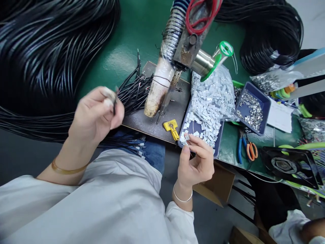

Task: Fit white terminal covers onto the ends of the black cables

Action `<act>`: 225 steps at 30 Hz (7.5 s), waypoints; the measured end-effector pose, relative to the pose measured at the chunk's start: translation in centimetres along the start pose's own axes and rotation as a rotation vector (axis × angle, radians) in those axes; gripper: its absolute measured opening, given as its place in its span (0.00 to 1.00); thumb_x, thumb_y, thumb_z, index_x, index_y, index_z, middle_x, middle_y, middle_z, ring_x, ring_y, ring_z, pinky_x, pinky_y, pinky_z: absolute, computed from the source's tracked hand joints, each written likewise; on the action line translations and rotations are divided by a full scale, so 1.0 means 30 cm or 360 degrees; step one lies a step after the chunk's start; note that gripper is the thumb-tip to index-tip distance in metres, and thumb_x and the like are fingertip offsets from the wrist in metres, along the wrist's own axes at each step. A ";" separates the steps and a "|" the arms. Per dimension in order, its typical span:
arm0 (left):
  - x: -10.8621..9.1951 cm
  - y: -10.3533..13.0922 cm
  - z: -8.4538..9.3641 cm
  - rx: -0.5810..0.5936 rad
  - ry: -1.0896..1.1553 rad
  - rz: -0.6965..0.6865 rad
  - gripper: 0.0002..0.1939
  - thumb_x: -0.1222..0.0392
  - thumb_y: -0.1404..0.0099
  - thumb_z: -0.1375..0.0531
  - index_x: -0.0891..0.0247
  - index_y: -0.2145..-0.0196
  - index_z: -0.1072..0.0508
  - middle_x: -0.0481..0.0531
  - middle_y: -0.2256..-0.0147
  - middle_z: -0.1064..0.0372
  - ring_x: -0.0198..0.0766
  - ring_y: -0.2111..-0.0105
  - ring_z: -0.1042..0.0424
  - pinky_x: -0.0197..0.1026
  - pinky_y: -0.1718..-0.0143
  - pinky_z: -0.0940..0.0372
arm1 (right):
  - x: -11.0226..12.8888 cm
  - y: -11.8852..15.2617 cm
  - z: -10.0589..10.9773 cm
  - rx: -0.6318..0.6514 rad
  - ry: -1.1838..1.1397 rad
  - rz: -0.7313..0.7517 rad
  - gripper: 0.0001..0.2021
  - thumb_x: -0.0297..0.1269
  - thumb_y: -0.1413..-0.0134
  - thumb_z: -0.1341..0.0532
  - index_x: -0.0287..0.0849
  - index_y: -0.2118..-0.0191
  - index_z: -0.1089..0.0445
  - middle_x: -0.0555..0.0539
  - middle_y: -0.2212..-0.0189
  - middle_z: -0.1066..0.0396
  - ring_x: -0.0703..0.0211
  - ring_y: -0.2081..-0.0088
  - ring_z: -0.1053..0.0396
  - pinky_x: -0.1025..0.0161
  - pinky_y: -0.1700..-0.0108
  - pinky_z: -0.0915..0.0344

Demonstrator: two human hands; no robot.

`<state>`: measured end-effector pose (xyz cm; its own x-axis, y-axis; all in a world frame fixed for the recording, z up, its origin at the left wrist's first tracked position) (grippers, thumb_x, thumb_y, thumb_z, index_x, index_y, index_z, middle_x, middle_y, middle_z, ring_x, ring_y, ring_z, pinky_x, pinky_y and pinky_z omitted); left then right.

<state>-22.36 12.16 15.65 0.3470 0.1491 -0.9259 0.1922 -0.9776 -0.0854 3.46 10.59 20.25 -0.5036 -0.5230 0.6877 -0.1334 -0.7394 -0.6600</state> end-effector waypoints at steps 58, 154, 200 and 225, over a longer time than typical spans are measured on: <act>0.150 0.072 -0.180 0.0439 -0.0204 0.0409 0.06 0.63 0.40 0.36 0.69 0.71 0.25 0.46 0.76 0.32 0.26 0.76 0.37 0.28 0.75 0.40 | -0.073 0.093 -0.178 0.0613 -0.0467 -0.0558 0.05 0.30 0.45 0.35 0.47 0.63 0.23 0.48 0.61 0.23 0.60 0.59 0.23 0.60 0.61 0.23; 0.132 0.102 -0.187 0.0377 -0.0353 0.0251 0.06 0.62 0.35 0.41 0.67 0.68 0.26 0.48 0.74 0.31 0.29 0.75 0.35 0.32 0.73 0.38 | 0.012 0.068 -0.191 0.0918 0.0066 -0.0066 0.03 0.31 0.41 0.38 0.45 0.62 0.32 0.53 0.71 0.25 0.65 0.72 0.26 0.68 0.67 0.27; 0.155 0.022 -0.177 0.0202 -0.0292 0.0393 0.05 0.65 0.41 0.40 0.68 0.73 0.25 0.44 0.80 0.43 0.26 0.79 0.47 0.30 0.78 0.50 | 0.039 0.048 -0.193 0.0490 0.0147 0.0445 0.11 0.22 0.52 0.33 0.43 0.64 0.29 0.44 0.57 0.21 0.60 0.61 0.21 0.66 0.62 0.23; 0.137 0.048 -0.182 0.0283 -0.0333 0.0339 0.08 0.63 0.40 0.39 0.70 0.73 0.23 0.45 0.79 0.39 0.26 0.80 0.46 0.31 0.80 0.50 | -0.013 0.052 -0.175 0.0392 -0.0091 0.0043 0.06 0.25 0.48 0.34 0.42 0.66 0.29 0.46 0.61 0.20 0.58 0.60 0.20 0.67 0.70 0.25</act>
<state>-15.64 12.17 13.73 0.1631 -0.0766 -0.9836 -0.0334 -0.9968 0.0720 -1.03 11.87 17.37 -0.4541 -0.5619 0.6914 0.0948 -0.8021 -0.5896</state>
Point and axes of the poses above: each hand's wrist, its own y-axis away from the middle knuckle, its own z-axis out of the back of the hand, x = y × z, the point moved 7 cm from there along -y, towards the middle knuckle
